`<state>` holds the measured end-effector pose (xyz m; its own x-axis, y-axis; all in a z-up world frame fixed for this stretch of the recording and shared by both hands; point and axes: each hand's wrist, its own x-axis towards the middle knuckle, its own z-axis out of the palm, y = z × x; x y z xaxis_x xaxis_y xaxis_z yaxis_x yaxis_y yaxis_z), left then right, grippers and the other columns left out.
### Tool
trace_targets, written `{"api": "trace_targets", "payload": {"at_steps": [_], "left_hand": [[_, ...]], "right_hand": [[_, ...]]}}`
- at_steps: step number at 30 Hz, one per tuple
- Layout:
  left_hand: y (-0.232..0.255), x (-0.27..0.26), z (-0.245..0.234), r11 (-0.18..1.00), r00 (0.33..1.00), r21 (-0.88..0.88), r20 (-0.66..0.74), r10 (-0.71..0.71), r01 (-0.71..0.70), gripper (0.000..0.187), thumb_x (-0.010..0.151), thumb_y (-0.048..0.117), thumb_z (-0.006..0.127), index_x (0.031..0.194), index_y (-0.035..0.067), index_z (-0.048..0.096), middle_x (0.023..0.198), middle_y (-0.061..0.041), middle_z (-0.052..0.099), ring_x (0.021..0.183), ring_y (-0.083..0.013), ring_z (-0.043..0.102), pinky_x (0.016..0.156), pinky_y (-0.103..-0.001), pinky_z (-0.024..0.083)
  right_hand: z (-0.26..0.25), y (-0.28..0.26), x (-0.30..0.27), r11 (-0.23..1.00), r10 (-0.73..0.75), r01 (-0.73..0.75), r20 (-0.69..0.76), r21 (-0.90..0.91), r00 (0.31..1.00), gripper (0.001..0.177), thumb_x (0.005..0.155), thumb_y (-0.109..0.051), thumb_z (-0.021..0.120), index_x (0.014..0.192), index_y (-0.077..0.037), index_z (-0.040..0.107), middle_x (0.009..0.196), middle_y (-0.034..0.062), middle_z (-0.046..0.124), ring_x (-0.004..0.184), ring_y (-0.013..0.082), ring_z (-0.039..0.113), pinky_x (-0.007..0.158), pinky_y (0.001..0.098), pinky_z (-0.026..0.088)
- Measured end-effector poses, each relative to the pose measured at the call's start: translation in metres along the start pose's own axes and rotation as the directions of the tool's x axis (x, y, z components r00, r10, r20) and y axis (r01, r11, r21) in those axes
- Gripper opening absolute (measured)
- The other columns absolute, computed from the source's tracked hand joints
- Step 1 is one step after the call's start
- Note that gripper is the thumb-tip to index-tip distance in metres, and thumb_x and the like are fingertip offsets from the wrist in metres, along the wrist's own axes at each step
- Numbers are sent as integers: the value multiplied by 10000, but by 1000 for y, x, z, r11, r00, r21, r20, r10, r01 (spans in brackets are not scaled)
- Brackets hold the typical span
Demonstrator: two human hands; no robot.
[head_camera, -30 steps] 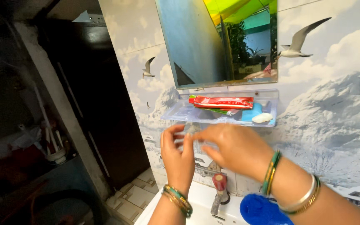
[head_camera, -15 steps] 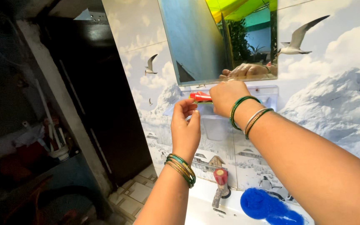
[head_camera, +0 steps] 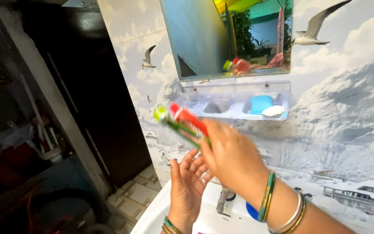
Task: The person cleans a sink with a blue scouring pad, rinses it with water from a faucet, and then handles various toothbrushes, a toothpaste tube, and a clear plastic cup near the sink.
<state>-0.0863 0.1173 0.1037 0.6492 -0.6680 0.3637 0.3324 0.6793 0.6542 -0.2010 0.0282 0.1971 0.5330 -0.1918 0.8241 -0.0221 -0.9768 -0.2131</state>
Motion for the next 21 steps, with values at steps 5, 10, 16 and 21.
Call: {"api": "trace_targets", "payload": {"at_steps": [5, 10, 16, 21], "left_hand": [[-45, -15, -44, 961, 943, -90, -188, -275, 262, 534, 916, 511, 523, 1214, 79, 620, 1128, -123, 745, 1049, -244, 725, 947, -410, 558], [-145, -32, -193, 730, 680, -274, -266, -683, 626, 422, 1010, 367, 575, 1227, 7, 613, 1094, -191, 746, 960, -338, 734, 862, -523, 606], [-194, -52, -318, 700, 323, -239, -756, -569, 673, 194, 1007, 177, 540, 1152, 56, 587, 1036, -179, 683, 928, -365, 688, 829, -570, 553], [-191, -66, -345, 693, 303, -154, -818, -489, 704, 247, 948, 177, 596, 1168, 63, 609, 1064, -178, 686, 951, -348, 696, 843, -533, 556]], "right_hand": [[97, 44, -83, 889, 310, -441, 550, 120, 775, 494, 930, -215, 637, 1390, -137, 475, 927, 219, 669, 886, 410, 666, 746, 513, 516], [184, 111, -191, 576, 294, -748, 770, 330, 566, 403, 847, -203, 690, 1233, -107, 623, 1136, 75, 764, 1046, 197, 742, 909, 308, 570], [178, 138, -228, 654, 310, -756, 908, 12, 282, 463, 884, -318, 706, 1304, -154, 602, 1275, 58, 698, 1142, 180, 710, 978, 295, 554], [163, 124, -224, 712, 232, -702, 948, -12, 219, 475, 911, -372, 706, 1334, -187, 593, 1321, 22, 677, 1219, 155, 641, 1025, 292, 501]]}}
